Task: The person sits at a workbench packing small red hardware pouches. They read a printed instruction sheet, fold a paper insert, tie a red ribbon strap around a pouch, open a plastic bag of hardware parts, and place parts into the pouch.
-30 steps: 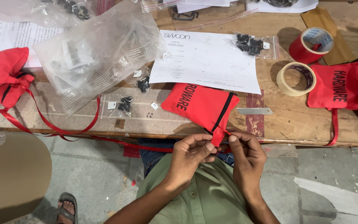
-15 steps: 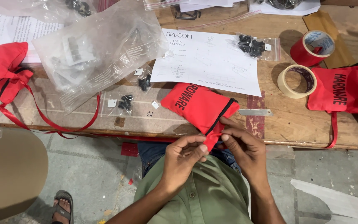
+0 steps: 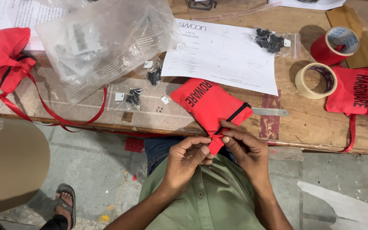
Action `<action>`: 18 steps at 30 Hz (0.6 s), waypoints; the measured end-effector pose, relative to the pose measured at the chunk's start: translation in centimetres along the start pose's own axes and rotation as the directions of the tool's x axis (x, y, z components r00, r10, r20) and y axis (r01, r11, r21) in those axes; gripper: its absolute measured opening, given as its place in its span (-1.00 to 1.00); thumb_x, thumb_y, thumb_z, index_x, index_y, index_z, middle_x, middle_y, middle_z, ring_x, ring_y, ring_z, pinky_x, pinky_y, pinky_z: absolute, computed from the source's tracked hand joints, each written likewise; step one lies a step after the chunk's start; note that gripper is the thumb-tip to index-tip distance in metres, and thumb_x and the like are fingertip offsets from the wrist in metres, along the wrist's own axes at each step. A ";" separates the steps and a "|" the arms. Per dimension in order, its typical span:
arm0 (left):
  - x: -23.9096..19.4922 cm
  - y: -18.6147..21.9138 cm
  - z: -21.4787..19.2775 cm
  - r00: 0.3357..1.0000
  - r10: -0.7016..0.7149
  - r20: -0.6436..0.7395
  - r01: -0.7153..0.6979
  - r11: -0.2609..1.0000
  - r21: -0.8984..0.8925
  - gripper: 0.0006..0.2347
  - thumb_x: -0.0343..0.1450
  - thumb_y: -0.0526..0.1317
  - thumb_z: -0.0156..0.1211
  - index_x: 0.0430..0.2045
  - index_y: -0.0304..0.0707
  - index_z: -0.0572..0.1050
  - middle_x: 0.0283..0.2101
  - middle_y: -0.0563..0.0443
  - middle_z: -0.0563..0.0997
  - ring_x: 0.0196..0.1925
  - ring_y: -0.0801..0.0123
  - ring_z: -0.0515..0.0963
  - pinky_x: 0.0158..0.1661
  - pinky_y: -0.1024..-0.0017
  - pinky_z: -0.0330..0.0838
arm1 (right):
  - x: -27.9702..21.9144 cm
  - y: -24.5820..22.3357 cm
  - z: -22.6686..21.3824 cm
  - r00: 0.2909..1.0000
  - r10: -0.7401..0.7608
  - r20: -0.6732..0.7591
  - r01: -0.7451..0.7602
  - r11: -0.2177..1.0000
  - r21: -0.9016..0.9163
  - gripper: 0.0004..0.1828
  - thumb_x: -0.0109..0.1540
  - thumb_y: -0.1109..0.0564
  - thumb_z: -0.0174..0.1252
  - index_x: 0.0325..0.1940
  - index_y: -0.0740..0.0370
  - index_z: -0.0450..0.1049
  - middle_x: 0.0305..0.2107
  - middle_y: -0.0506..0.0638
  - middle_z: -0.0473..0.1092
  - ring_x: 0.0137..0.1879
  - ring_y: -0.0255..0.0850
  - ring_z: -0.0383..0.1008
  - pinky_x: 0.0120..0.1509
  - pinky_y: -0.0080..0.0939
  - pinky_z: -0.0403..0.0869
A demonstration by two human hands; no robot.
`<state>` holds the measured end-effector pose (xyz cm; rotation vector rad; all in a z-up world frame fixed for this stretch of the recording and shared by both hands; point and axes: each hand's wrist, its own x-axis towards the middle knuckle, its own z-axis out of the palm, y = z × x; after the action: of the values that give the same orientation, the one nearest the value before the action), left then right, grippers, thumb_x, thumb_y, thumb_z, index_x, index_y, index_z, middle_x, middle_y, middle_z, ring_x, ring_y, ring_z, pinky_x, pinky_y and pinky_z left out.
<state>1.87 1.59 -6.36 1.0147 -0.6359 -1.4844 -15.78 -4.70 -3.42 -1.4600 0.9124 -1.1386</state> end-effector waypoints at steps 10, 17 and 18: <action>0.0 -0.4 -0.2 0.999 0.028 0.041 -0.028 1.000 -0.008 -0.78 0.46 -0.32 0.26 -0.05 -0.43 0.53 -0.25 -0.05 0.67 -0.22 0.42 0.68 -0.20 0.45 0.64 | -0.2 0.3 0.1 1.000 0.018 -0.022 -0.017 0.999 0.037 -0.82 0.30 0.34 0.20 -0.01 0.41 0.56 0.14 0.23 0.50 0.28 -0.10 0.50 0.33 -0.15 0.51; 0.1 0.0 0.2 1.000 -0.001 0.029 0.001 1.000 0.009 -0.81 0.46 -0.30 0.27 -0.09 -0.41 0.54 -0.24 -0.04 0.68 -0.22 0.44 0.69 -0.21 0.45 0.65 | -0.2 0.2 0.1 0.999 0.017 -0.027 -0.016 0.999 0.046 -0.82 0.30 0.34 0.20 -0.02 0.41 0.56 0.14 0.23 0.50 0.29 -0.09 0.50 0.34 -0.13 0.52; 0.0 0.1 0.3 1.000 -0.004 0.029 0.004 1.000 0.013 -0.81 0.46 -0.30 0.27 -0.10 -0.41 0.54 -0.24 -0.04 0.68 -0.22 0.44 0.69 -0.21 0.45 0.65 | -0.2 0.2 0.1 0.999 0.021 -0.030 -0.019 0.999 0.048 -0.82 0.29 0.34 0.20 -0.02 0.41 0.56 0.14 0.24 0.50 0.29 -0.08 0.50 0.34 -0.13 0.53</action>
<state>1.69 1.52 -6.12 1.0067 -0.6652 -1.5021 -15.70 -4.46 -3.65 -1.3953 0.9132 -1.1631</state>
